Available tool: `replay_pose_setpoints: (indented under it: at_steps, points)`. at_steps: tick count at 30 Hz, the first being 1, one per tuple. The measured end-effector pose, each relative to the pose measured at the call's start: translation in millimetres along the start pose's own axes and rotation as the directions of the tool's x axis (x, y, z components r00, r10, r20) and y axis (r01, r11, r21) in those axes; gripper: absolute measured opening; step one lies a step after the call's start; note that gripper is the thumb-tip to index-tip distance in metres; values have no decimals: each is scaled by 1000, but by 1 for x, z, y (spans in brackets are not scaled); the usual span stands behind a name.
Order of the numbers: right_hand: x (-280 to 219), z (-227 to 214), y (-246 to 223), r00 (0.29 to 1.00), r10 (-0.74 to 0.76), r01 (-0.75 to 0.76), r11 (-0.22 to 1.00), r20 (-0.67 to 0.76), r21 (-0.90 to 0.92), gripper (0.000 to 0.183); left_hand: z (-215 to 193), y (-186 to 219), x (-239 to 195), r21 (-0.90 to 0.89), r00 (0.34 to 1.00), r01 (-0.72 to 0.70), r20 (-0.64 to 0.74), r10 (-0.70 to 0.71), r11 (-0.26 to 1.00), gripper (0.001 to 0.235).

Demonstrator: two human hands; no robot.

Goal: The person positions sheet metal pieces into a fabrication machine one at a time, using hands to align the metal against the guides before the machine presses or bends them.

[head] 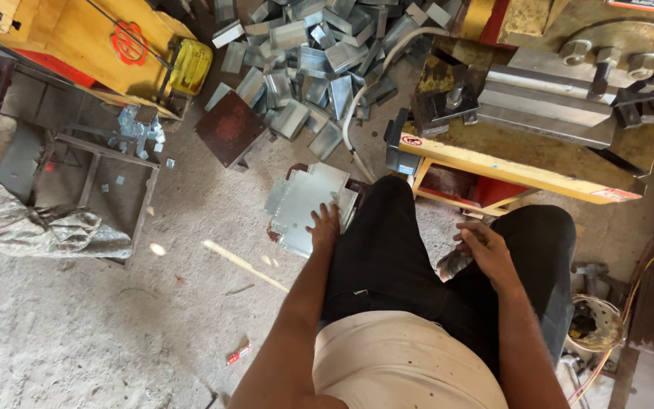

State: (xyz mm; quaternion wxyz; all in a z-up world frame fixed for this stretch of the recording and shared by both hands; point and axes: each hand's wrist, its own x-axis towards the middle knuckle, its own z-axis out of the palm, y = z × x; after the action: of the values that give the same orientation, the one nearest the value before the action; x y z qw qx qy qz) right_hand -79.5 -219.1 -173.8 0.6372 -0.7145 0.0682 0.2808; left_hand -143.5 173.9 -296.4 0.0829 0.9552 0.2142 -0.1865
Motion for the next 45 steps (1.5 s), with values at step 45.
replay_pose_setpoints:
  at_steps: [45]
  points:
    - [-84, -29, -69, 949, -245, 311, 826, -199, 470, 28, -186, 166, -93, -945, 943, -29, -134, 304, -324, 88]
